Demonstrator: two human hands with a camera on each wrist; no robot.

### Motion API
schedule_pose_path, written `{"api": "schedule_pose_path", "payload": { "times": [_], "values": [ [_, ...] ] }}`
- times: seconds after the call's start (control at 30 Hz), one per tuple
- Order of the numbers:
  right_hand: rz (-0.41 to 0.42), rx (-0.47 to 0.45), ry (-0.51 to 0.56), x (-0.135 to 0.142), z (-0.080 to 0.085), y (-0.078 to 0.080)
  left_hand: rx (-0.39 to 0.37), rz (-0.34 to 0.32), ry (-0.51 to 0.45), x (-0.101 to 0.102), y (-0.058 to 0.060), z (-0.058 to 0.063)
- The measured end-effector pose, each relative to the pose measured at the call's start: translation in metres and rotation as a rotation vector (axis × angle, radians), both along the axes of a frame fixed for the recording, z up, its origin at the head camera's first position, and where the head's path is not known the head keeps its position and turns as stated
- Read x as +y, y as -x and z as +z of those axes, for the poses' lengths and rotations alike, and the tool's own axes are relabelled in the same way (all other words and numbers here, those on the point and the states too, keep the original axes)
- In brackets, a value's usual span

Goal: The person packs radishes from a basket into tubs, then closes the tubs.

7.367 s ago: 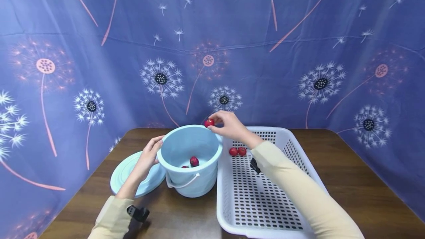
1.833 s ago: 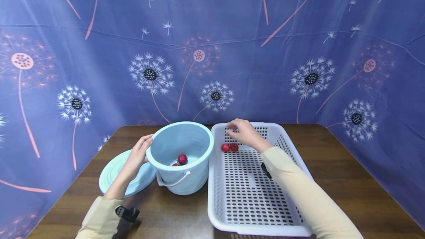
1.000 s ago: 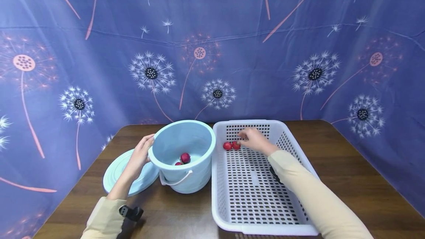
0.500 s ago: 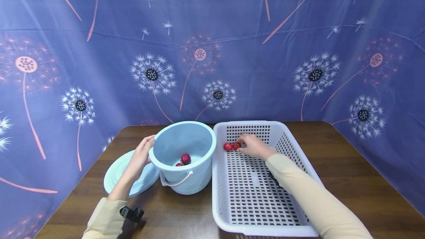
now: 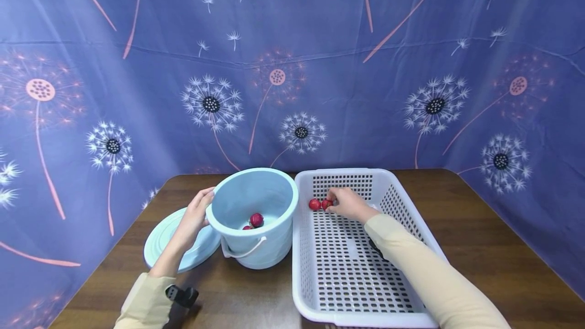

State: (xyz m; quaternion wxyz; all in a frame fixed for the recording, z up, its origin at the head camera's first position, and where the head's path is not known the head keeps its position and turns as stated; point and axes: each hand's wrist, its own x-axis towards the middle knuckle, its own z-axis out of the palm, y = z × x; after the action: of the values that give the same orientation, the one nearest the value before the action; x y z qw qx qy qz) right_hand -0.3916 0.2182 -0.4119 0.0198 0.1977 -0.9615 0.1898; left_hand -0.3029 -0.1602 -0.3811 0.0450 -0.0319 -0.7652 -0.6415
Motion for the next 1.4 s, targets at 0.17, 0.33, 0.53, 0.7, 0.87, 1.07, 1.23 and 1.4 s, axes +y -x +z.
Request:
{"api": "schedule_pose_path", "payload": {
  "times": [0.17,0.33,0.53,0.7,0.87,1.07,1.23,1.4],
  "values": [
    [0.017,-0.006,-0.014,0.0,-0.002,-0.001,0.002,-0.006,-0.004,-0.001,0.001,0.0],
    [0.025,-0.002,-0.03,-0.001,-0.003,-0.002,-0.005,-0.01,-0.001,0.0,0.001,-0.001],
    [0.017,0.013,-0.033,0.0,-0.003,-0.002,-0.005,-0.007,-0.007,0.001,0.001,-0.001],
    [0.017,0.019,-0.036,0.001,-0.003,-0.001,-0.002,-0.015,-0.007,0.001,0.001,0.0],
    [0.014,-0.032,-0.045,0.002,0.001,-0.001,-0.006,-0.016,-0.01,0.001,0.001,-0.001],
    [0.003,-0.041,-0.025,0.004,0.013,0.0,-0.006,-0.007,-0.005,0.0,0.001,0.0],
    [0.006,-0.012,0.015,0.004,0.024,0.0,-0.002,-0.016,0.003,-0.001,0.002,0.001],
    [0.01,0.008,0.063,0.004,0.037,-0.001,-0.014,-0.018,0.01,-0.002,0.002,0.001]
  ]
}}
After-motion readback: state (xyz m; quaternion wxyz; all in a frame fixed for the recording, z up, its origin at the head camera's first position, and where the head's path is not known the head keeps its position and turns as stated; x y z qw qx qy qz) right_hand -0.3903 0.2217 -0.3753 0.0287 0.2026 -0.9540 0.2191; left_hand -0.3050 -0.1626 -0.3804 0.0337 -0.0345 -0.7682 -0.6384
